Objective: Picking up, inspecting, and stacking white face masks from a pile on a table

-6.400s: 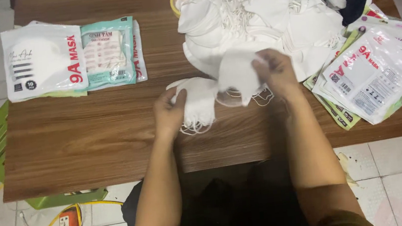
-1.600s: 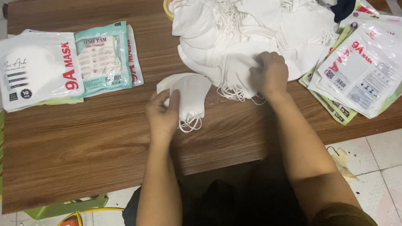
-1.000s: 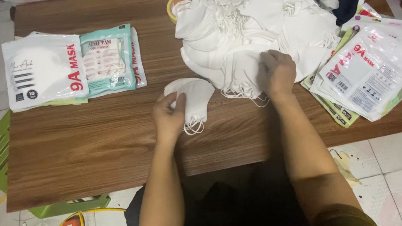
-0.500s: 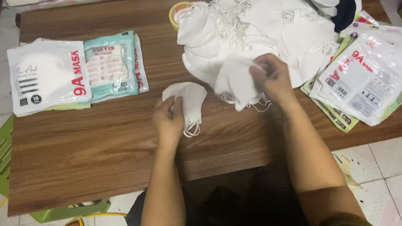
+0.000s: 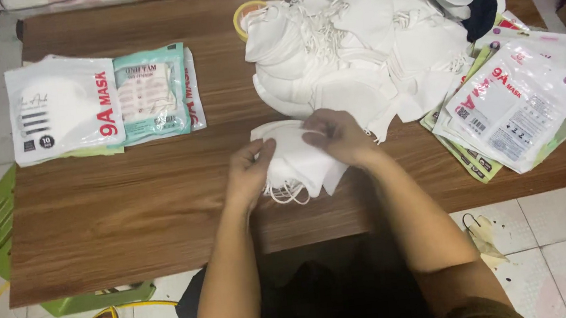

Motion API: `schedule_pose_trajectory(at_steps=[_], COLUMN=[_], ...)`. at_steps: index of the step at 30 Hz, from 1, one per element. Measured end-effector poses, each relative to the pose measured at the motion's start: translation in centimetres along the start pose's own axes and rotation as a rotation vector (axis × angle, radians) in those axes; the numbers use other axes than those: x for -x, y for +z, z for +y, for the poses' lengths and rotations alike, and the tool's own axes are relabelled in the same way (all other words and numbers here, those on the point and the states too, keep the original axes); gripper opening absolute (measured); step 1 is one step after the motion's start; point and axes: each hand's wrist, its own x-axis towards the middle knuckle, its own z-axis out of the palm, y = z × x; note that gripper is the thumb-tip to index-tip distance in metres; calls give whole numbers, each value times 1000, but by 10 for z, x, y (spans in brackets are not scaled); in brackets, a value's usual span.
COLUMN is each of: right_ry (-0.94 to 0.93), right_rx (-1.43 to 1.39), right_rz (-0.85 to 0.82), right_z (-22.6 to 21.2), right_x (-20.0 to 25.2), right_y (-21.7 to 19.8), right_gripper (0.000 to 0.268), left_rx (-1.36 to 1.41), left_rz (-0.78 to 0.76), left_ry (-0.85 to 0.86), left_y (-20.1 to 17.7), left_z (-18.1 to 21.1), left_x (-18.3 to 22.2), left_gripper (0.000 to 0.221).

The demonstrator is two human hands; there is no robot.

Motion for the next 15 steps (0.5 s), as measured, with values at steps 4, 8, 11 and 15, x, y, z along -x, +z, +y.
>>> schedule_pose_trajectory(at_steps=[4, 8, 11, 15], right_ry=[7, 93, 147, 60], right_rx=[3, 404, 561, 819], right_rz=[-6, 116, 40, -244], right_z=[14, 42, 32, 53], right_x=[-11, -11, -10, 13], right_y=[-7, -11, -4, 38], right_gripper=[24, 18, 19, 27], left_rx=[-92, -399, -373, -232], left_rz=[0, 327, 428, 468], left_ry=[71, 440, 516, 485], left_y=[-14, -40, -58, -61], left_z=[5, 15, 10, 19], left_x=[-5, -11, -22, -18], left_gripper=[27, 17, 16, 16])
